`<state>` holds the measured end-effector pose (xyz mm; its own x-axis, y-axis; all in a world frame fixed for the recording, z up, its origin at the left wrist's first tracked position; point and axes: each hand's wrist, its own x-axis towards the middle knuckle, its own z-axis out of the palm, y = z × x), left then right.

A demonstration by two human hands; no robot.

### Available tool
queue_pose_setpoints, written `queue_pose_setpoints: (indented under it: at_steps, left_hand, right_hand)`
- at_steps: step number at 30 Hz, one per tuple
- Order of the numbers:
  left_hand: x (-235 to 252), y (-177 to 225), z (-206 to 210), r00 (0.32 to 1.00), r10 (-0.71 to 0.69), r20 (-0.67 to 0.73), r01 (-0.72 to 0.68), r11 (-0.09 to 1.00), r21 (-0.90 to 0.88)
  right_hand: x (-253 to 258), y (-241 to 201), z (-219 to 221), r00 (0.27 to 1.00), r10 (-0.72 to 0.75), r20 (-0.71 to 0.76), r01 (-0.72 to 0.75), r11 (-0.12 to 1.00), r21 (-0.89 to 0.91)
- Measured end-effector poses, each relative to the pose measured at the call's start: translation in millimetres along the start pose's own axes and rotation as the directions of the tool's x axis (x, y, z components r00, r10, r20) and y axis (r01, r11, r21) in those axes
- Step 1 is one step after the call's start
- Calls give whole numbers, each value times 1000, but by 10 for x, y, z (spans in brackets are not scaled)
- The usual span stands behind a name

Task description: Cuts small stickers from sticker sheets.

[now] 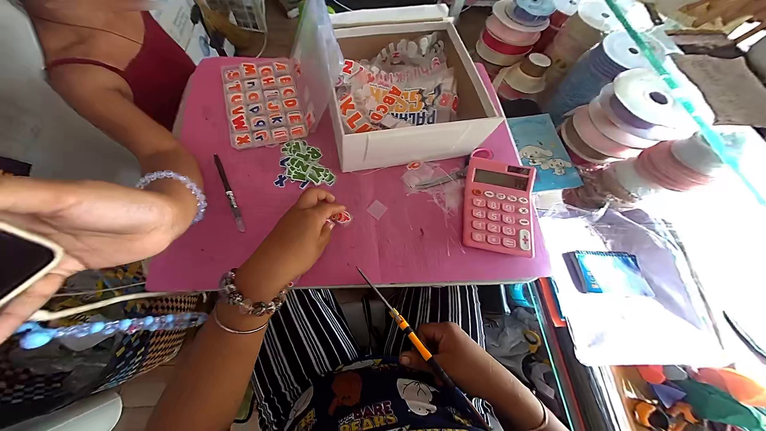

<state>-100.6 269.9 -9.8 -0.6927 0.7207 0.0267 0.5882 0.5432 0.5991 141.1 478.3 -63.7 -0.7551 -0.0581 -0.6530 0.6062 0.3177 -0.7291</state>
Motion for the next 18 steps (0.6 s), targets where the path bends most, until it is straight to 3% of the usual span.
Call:
queue_pose_setpoints:
  at_steps: [4, 8, 13, 18]
  left_hand:
    - [-66, 38, -20, 996, -41, -76, 33, 994, -109]
    - [-276, 185, -63, 988, -139, -69, 97, 902, -420]
    - [-399, 209, 54, 991, -39, -126, -48, 779, -625]
    - [-289, 71, 110, 993, -1, -114, -86, 652, -753]
  right_hand:
    - [6, 47, 9, 998, -43, -35, 43, 999, 15]
    - [-30, 96, 13, 987, -159, -35, 159, 987, -3]
    - [-83, 16, 33, 970, -243, 0, 243, 970, -17]
    - [-95, 38, 77, 961, -277, -12, 276, 961, -7]
